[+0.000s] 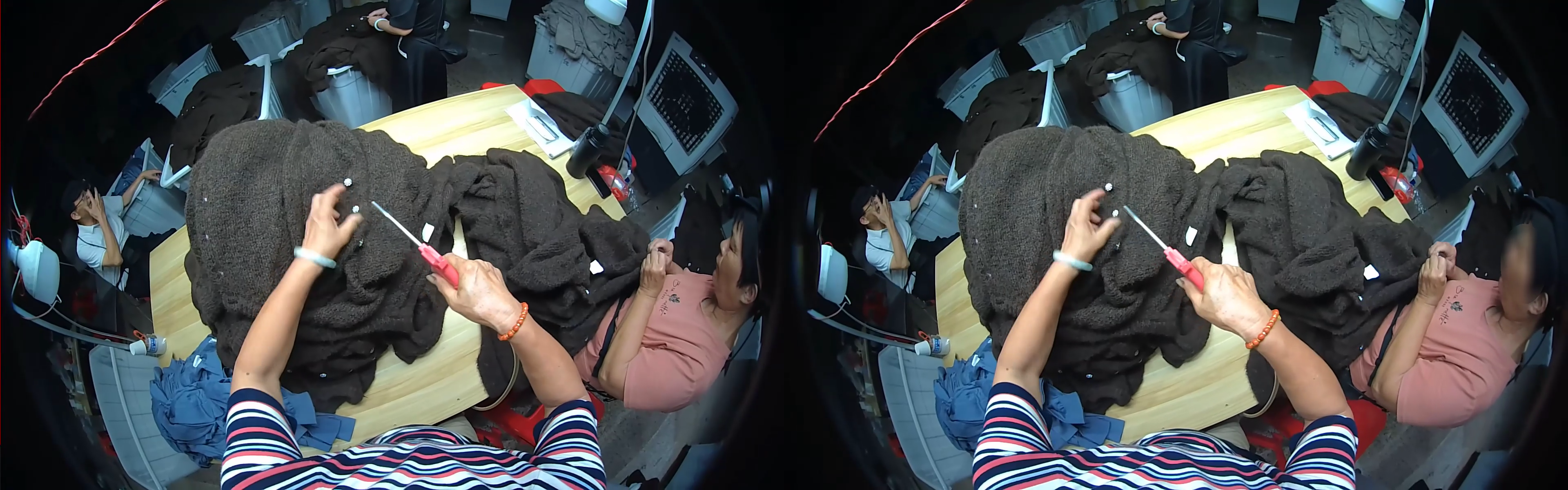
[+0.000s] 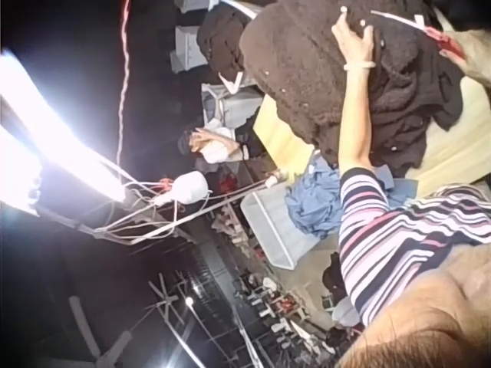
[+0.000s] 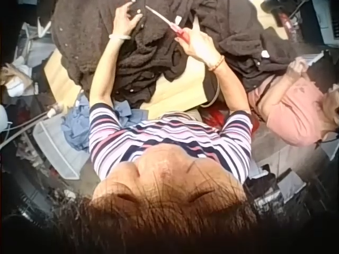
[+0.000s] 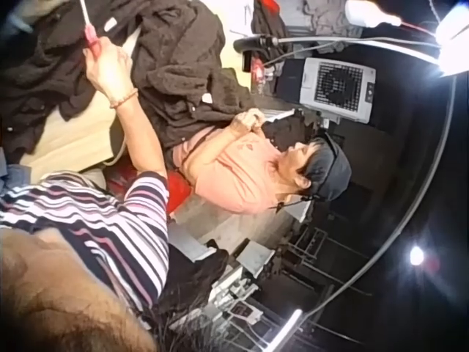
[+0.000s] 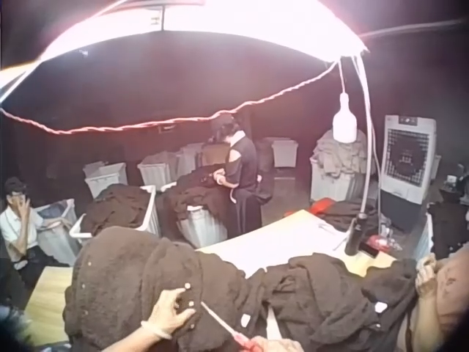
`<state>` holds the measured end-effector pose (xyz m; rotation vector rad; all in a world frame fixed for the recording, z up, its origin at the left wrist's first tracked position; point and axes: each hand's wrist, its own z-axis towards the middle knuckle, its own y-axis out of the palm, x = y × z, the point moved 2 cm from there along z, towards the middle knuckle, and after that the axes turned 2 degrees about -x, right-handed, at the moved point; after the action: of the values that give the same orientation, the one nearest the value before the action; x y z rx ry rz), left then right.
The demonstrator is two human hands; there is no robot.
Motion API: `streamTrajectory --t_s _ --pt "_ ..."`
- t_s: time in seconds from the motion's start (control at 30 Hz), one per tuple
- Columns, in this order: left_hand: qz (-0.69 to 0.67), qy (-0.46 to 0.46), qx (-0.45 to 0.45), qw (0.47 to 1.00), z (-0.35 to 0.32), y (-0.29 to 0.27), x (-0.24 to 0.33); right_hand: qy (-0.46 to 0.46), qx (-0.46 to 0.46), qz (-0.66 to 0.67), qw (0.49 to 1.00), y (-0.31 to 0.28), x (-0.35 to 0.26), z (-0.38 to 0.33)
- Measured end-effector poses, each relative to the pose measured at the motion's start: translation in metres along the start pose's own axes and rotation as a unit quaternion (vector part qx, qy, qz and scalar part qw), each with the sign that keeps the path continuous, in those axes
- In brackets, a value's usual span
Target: Inspecting garments and using scissors to trim loose threads at a work table.
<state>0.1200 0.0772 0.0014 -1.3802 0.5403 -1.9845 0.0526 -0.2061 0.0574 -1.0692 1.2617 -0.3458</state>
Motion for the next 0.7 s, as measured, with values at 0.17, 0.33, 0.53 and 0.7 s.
streamTrajectory --t_s 0.17,0.33,0.53,0.7 --pt "0.154 0.098 -0.069 0.981 -0.042 0.006 0.021 -0.007 -0.036 -0.027 0.999 0.007 0.005 -0.014" --pt "0.066 -0.046 -0.111 0.991 -0.040 -0.001 -0.008 -0.039 -0.111 -0.073 0.990 0.017 -0.004 -0.040" --pt "-0.160 -0.161 -0.203 0.953 -0.043 -0.014 -0.032 -0.037 -0.093 -0.049 0.994 0.018 -0.006 -0.052" --pt "0.042 0.032 -0.147 0.988 -0.062 -0.034 0.001 0.006 -0.100 -0.049 0.994 0.016 -0.007 -0.056"
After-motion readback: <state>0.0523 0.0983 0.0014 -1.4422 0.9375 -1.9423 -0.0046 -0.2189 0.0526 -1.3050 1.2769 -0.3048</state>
